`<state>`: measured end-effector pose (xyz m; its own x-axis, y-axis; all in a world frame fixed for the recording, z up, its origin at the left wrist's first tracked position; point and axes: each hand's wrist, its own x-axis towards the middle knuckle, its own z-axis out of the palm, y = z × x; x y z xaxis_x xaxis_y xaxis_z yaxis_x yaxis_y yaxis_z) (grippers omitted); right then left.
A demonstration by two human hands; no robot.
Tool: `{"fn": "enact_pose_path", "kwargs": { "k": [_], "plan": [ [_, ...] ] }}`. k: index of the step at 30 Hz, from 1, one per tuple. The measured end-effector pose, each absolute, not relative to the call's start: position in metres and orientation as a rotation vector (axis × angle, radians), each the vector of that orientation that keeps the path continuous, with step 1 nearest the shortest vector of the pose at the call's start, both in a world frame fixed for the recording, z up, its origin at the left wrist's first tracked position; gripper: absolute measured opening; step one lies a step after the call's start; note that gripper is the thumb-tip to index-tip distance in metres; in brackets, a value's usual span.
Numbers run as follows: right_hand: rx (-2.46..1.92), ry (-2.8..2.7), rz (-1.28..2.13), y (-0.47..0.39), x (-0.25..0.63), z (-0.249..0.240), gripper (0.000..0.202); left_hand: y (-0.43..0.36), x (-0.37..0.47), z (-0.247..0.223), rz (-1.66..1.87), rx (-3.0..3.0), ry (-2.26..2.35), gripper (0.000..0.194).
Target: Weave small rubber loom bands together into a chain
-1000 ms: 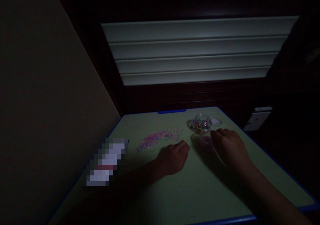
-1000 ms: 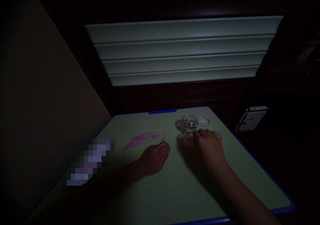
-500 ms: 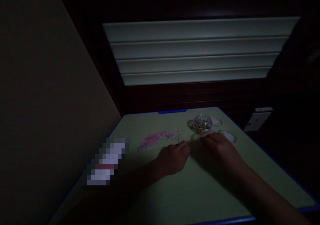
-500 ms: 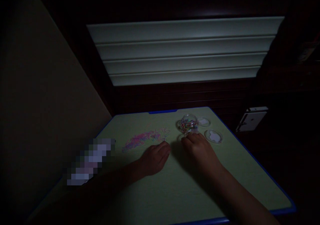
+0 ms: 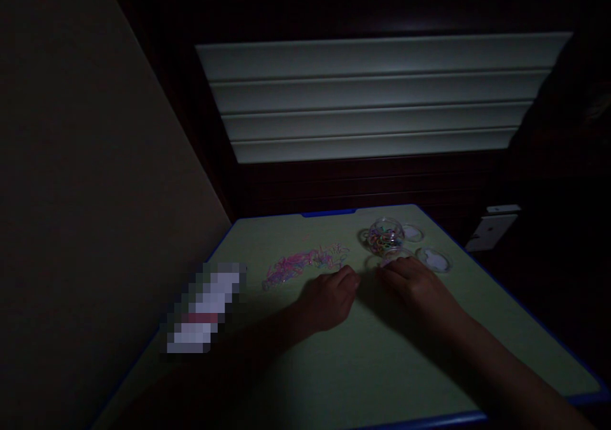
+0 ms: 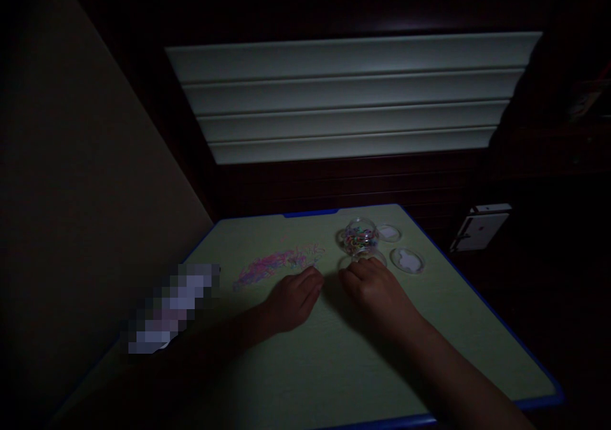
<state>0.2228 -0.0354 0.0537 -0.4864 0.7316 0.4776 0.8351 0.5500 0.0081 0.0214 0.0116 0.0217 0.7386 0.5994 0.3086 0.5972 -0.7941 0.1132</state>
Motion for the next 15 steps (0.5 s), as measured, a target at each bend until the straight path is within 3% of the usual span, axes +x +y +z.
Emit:
{"fn": "enact_pose_path", "kwargs": {
  "k": [15],
  "plan": [
    [-1.293,-2.397,-0.339,-0.035,0.223,0.057,0.012,0.044,-0.004,0.041,0.28,2.87,1.23,0.023]
  ]
}}
